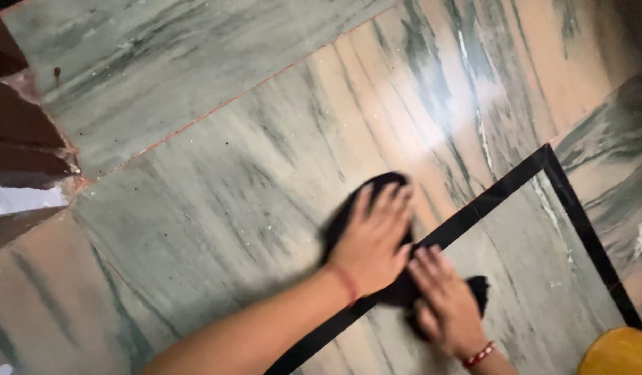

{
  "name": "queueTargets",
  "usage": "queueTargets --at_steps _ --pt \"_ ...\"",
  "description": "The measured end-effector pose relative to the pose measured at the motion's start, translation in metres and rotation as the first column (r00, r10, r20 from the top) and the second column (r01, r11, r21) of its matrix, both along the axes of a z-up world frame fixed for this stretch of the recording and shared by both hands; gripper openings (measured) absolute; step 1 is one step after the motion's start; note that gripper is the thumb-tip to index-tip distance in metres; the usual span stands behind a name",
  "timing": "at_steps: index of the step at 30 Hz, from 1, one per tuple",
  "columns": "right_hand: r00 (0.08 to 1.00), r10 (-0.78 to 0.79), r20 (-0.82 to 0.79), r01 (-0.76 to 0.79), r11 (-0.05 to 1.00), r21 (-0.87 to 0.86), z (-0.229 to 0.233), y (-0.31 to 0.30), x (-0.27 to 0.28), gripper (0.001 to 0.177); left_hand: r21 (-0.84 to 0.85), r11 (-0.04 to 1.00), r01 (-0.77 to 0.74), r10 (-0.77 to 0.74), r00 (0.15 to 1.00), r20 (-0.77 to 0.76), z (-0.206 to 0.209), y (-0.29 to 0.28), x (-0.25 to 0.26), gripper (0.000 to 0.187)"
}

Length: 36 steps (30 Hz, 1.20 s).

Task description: The person wipes the floor by hand with a cloth, then rinses and wrings the cloth in a bucket of water before continuing to wipe the floor.

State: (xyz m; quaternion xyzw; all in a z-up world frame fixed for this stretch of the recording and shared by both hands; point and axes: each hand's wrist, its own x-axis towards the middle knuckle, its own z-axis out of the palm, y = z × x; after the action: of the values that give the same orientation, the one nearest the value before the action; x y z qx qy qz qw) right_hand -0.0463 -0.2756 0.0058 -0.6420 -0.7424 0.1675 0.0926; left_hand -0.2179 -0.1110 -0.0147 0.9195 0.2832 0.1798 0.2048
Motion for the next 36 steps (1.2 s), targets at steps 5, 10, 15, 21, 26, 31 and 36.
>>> queueTargets --at_steps 5,10,15,21,26,31,36 --pt "0.954 -0.285 0.093 0.273 0.954 0.121 -0.002 0.073 0.017 0.070 0.203 0.979 0.037 -0.023 0.997 -0.073 -0.021 0.094 0.093 0.071" --pt "0.949 -0.311 0.049 0.296 0.934 0.200 -0.012 0.210 -0.023 0.072 0.209 0.961 -0.181 0.201 0.976 -0.081 -0.032 0.233 0.079 0.072" --pt "0.991 -0.133 -0.009 0.132 0.972 0.196 -0.012 0.309 -0.091 0.073 0.271 0.883 -0.384 0.396 0.918 0.009 -0.039 0.318 -0.039 0.070" --pt "0.966 0.230 -0.117 -0.191 0.943 0.273 -0.015 0.336 -0.181 0.069 0.232 0.786 -0.574 0.596 0.802 -0.035 -0.028 0.276 -0.207 0.061" --pt "0.931 0.336 -0.142 -0.288 0.916 0.278 -0.007 0.324 -0.189 0.063 0.277 0.698 -0.660 0.704 0.704 -0.096 -0.022 0.206 -0.234 0.066" --pt "0.879 0.448 -0.160 -0.406 0.882 0.238 -0.004 0.298 -0.187 0.063 0.212 0.690 -0.692 0.721 0.683 -0.117 -0.018 0.159 -0.235 0.066" --pt "0.820 0.565 -0.093 -0.535 0.814 0.227 0.004 0.269 -0.197 0.061 0.167 0.729 -0.664 0.684 0.720 -0.121 -0.007 0.094 -0.260 0.066"
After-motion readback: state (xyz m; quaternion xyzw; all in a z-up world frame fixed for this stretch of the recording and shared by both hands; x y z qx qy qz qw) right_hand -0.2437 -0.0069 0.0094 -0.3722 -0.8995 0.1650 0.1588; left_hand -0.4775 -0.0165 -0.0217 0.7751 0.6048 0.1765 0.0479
